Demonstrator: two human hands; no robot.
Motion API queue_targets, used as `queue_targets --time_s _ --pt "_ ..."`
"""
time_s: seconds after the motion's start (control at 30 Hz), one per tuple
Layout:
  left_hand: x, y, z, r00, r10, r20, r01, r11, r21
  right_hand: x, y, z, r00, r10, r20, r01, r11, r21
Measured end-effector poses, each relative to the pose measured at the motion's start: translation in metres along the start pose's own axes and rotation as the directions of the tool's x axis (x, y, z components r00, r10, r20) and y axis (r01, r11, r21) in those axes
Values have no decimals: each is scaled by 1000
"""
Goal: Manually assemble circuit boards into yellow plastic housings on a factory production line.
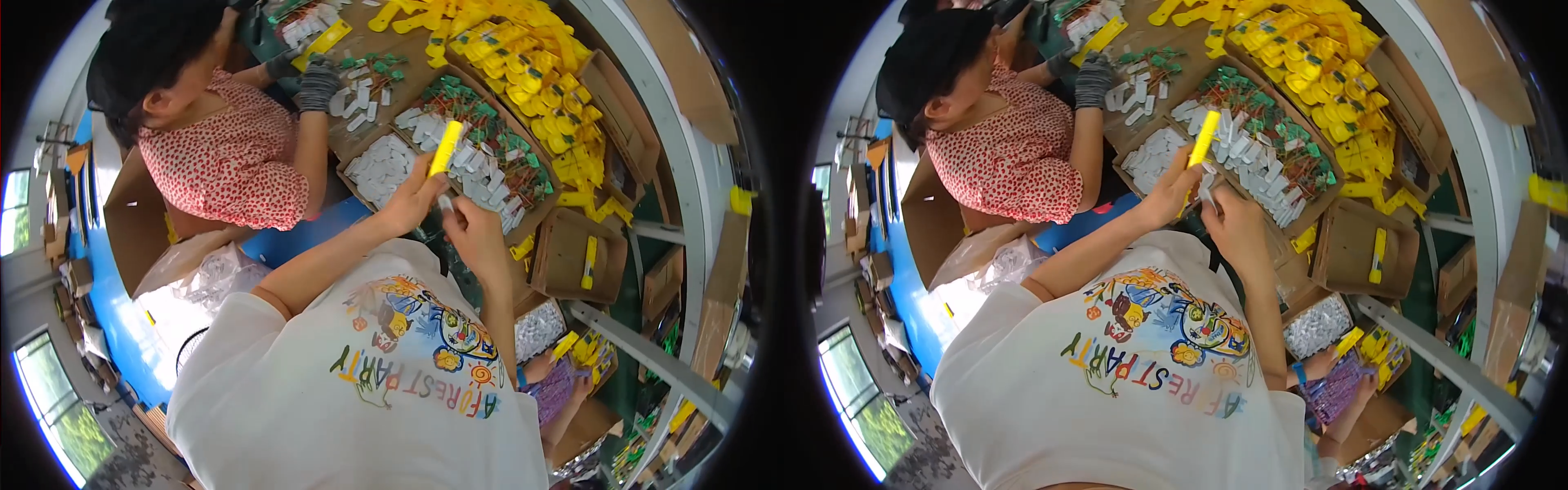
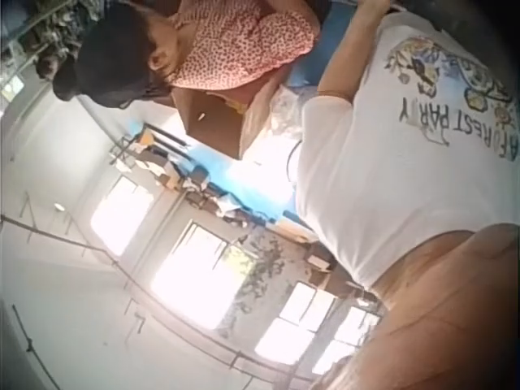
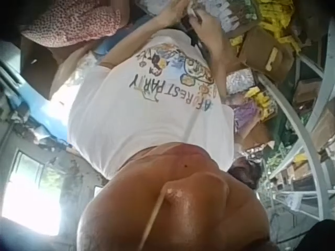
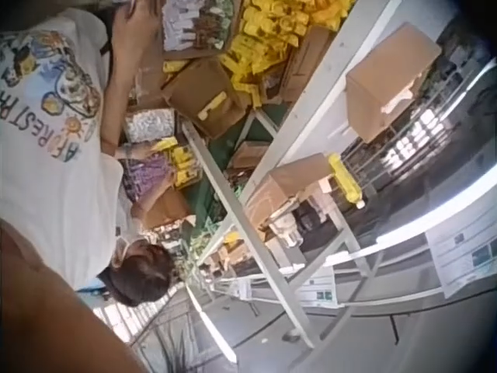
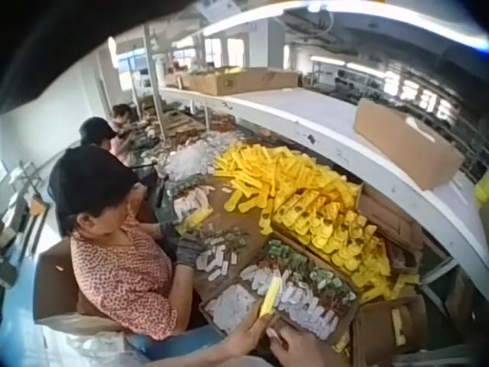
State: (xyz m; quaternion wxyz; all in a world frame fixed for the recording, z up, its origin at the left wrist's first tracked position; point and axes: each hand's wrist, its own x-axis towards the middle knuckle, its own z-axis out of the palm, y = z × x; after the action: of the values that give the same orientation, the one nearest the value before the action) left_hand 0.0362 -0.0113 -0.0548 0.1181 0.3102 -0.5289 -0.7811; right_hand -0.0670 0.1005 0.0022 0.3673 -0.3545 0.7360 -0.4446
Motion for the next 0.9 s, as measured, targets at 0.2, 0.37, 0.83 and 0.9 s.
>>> queue_targets --time_s 0.2,0.37,0.83,0.9 --pt "0 1 29 959 -60 279 71 997 -28 -10 7 -14 966 -142 -217 181 969 170" --pt "1 1 34 950 -269 158 277 961 -30 -16 19 -7 976 119 -183 -41 924 381" --pt "7 -24 20 980 -167 110 186 961 -206 28 54 22 818 -421 -392 283 888 -363" --pt "12 -12 15 967 -229 108 251 812 -527 64 86 3 861 -240 -449 182 969 -168"
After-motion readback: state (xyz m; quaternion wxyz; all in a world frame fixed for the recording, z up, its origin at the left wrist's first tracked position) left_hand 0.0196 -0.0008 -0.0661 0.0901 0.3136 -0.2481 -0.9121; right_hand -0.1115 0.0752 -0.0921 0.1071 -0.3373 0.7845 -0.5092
